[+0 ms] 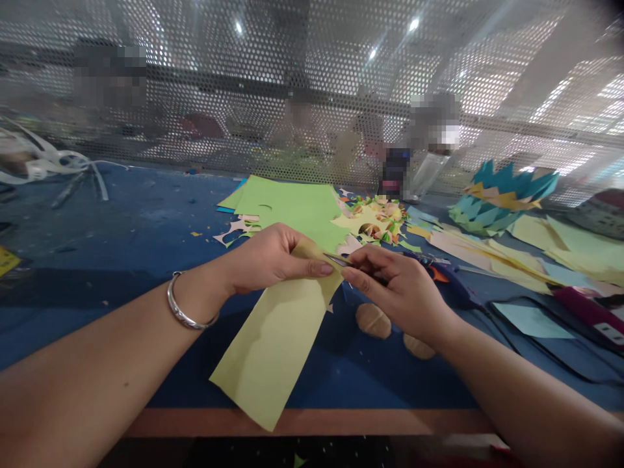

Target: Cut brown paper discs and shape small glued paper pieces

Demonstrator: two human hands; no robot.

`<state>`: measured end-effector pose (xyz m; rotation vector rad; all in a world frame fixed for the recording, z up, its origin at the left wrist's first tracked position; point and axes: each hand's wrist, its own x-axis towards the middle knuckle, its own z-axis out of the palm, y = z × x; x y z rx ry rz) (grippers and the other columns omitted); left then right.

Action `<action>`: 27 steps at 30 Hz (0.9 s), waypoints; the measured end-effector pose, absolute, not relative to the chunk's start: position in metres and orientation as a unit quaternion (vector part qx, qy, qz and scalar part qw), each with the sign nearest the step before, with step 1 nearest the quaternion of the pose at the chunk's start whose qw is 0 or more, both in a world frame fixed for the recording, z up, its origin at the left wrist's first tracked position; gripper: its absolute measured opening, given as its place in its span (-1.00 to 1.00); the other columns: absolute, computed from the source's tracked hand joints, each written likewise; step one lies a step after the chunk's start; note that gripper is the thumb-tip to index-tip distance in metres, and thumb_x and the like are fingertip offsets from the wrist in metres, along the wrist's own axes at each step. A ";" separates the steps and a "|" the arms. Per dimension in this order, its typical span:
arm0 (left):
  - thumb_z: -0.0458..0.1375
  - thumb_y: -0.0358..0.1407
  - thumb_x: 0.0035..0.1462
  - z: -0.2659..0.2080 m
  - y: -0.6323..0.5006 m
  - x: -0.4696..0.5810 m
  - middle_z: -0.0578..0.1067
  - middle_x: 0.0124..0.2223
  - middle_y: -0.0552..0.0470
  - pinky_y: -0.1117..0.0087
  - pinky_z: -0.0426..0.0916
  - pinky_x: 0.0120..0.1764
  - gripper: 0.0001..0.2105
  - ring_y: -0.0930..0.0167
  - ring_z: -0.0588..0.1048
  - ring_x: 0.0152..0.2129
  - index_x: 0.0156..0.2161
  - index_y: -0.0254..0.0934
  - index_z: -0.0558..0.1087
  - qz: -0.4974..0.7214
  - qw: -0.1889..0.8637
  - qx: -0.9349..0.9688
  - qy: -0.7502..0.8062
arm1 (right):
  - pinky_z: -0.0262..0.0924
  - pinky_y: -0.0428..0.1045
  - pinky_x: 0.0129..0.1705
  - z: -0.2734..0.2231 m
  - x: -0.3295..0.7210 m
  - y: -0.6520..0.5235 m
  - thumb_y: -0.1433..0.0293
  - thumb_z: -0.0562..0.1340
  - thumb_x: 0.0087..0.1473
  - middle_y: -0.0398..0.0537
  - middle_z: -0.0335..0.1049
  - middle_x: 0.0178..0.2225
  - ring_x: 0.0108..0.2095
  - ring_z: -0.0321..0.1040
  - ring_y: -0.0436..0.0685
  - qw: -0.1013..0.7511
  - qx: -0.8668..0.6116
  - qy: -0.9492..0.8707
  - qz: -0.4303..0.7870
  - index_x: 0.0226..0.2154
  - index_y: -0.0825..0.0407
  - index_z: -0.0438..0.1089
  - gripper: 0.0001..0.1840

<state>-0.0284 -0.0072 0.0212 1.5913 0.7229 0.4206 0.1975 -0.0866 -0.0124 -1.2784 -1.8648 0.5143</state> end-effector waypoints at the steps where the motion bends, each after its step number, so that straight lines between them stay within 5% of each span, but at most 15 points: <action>1: 0.44 -0.16 0.04 0.021 -0.007 -0.028 0.61 -0.49 0.01 0.53 0.30 -0.60 -0.78 0.50 0.47 -0.67 -0.33 -0.30 0.66 0.185 0.622 0.693 0.316 | 0.14 -0.07 -0.40 -0.013 0.198 -0.086 0.14 0.25 0.29 -0.16 0.35 -0.42 -0.45 0.22 0.02 0.401 -0.505 -0.737 0.202 -0.26 0.00 0.44 -0.74; 27: 0.46 -0.18 0.02 0.020 -0.009 -0.026 0.55 -0.54 0.06 0.56 0.14 -0.67 -0.77 0.56 0.38 -0.71 -0.33 -0.32 0.66 0.173 0.664 0.657 0.311 | 0.05 -0.08 -0.45 -0.013 0.197 -0.085 0.12 0.24 0.30 -0.21 0.24 -0.45 -0.47 0.11 -0.03 0.396 -0.502 -0.736 0.222 -0.30 0.01 0.41 -0.70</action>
